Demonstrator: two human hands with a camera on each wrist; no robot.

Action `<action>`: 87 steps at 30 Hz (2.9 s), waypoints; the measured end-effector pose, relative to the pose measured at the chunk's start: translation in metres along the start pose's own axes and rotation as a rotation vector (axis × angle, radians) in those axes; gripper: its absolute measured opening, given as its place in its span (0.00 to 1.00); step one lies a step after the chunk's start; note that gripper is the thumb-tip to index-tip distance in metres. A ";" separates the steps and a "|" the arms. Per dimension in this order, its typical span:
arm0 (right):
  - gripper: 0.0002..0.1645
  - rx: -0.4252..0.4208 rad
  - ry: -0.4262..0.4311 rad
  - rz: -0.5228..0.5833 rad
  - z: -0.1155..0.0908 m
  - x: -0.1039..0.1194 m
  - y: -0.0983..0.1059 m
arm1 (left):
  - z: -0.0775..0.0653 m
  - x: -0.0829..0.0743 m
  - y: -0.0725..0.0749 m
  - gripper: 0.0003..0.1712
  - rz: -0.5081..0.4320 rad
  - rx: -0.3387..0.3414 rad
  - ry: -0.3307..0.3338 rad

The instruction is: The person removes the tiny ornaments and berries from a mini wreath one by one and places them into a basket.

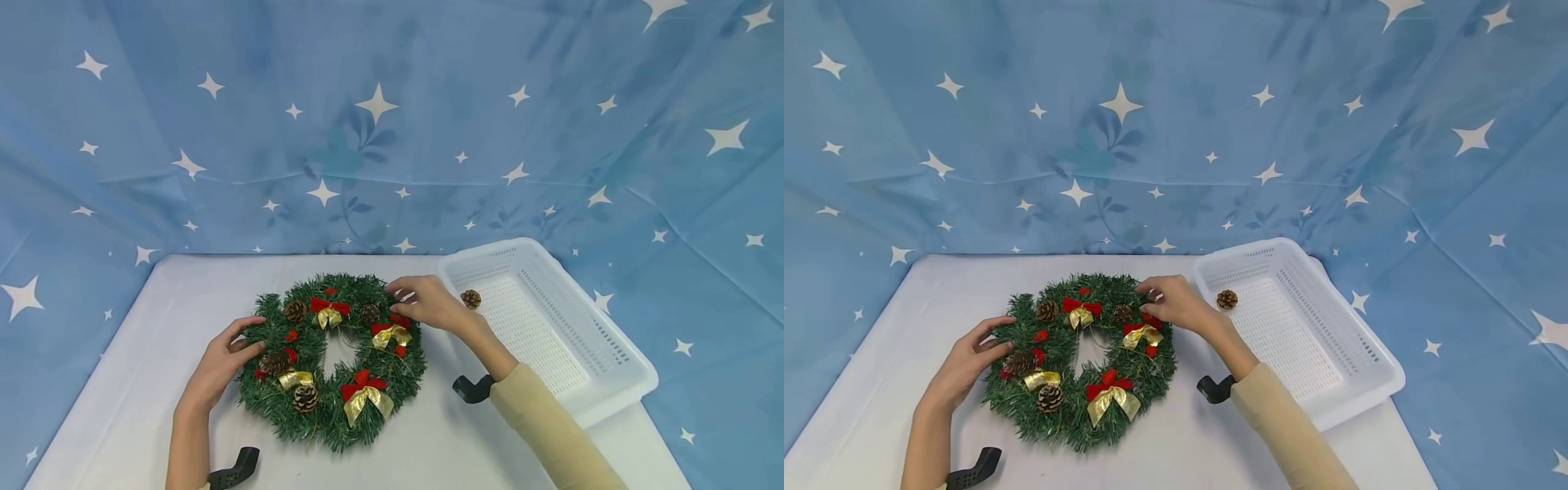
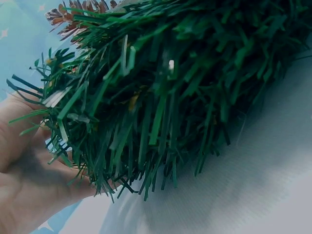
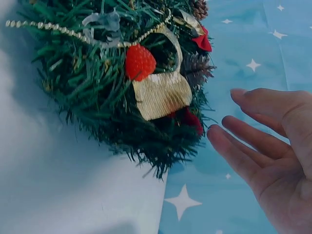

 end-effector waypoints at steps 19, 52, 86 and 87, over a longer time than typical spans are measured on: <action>0.22 0.079 -0.023 0.052 0.015 0.003 -0.032 | 0.000 0.001 -0.001 0.36 -0.013 0.007 -0.013; 0.16 0.054 0.059 -0.084 0.024 0.013 -0.038 | 0.001 0.003 0.000 0.36 -0.021 0.007 -0.012; 0.17 0.005 0.059 -0.030 0.007 0.017 0.004 | -0.001 0.002 -0.001 0.36 -0.022 0.014 -0.006; 0.17 0.002 0.055 -0.017 0.006 0.017 0.005 | -0.001 0.002 -0.001 0.36 -0.023 0.013 -0.006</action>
Point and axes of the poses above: each hand's wrist, its own z-axis towards the middle knuckle, its own y-axis out of the back of the hand, x = y × z, the point moved 7 cm from there along z, towards the middle knuckle, and after that the axes turned 11 degrees about y, right-handed, at the moved point
